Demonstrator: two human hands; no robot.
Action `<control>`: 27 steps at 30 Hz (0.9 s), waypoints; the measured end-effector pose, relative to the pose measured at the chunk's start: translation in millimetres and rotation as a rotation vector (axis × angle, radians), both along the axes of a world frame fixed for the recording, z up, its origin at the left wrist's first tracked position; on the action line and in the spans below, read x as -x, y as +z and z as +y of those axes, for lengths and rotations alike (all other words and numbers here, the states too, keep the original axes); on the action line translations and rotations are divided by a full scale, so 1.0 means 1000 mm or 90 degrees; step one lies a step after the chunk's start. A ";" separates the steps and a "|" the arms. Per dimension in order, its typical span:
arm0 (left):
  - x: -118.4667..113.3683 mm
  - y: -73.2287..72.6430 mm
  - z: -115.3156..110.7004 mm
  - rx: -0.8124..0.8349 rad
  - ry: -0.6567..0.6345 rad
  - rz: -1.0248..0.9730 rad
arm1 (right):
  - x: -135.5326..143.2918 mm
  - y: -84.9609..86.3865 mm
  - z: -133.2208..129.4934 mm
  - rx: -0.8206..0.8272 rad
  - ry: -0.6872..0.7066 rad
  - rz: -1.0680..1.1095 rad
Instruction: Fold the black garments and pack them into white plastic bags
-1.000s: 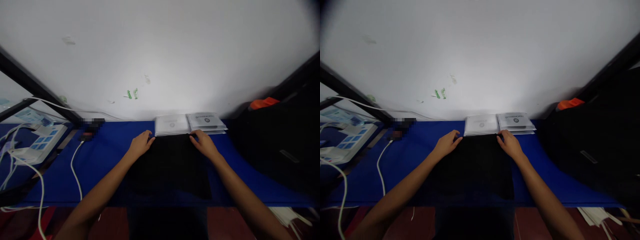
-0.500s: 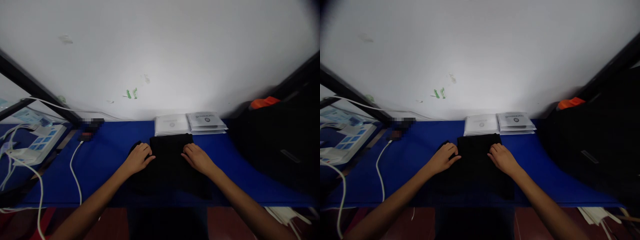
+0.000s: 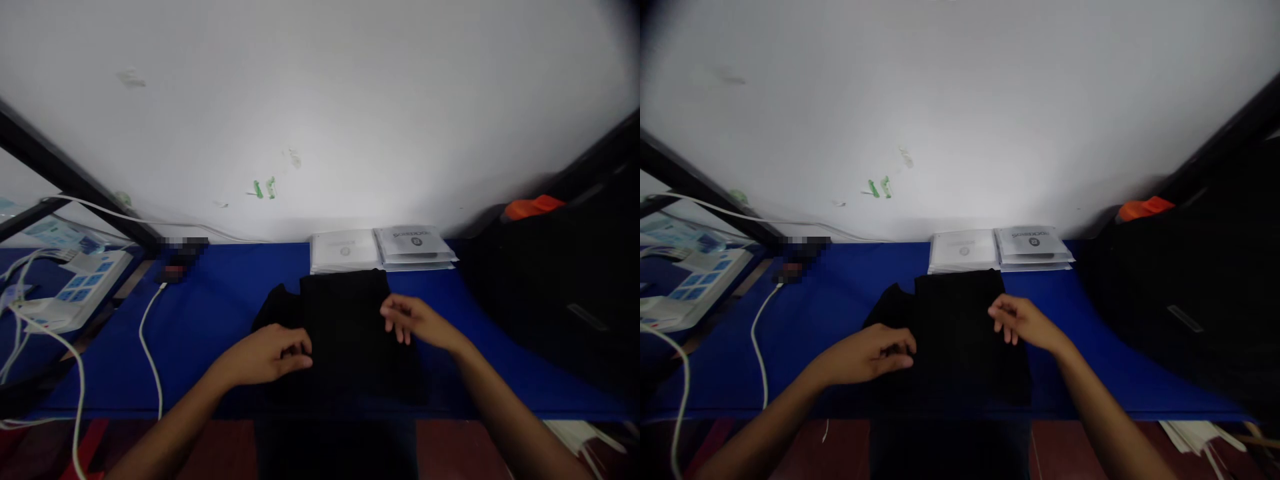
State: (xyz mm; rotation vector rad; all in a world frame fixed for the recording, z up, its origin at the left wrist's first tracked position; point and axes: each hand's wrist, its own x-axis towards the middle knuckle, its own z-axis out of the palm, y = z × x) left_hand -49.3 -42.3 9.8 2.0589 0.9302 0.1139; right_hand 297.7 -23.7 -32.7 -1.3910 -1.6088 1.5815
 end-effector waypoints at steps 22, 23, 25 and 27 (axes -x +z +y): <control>-0.010 -0.030 0.045 -0.190 0.263 -0.216 | -0.013 0.020 0.055 -0.224 -0.487 0.260; -0.012 -0.027 0.055 -0.162 0.301 -0.285 | -0.010 0.024 0.051 -0.202 -0.454 0.236; -0.019 -0.025 0.075 -0.081 0.377 -0.414 | -0.004 0.031 0.043 -0.133 -0.367 0.188; -0.024 -0.025 0.088 0.019 0.429 -0.505 | 0.005 0.033 0.036 -0.070 -0.261 0.130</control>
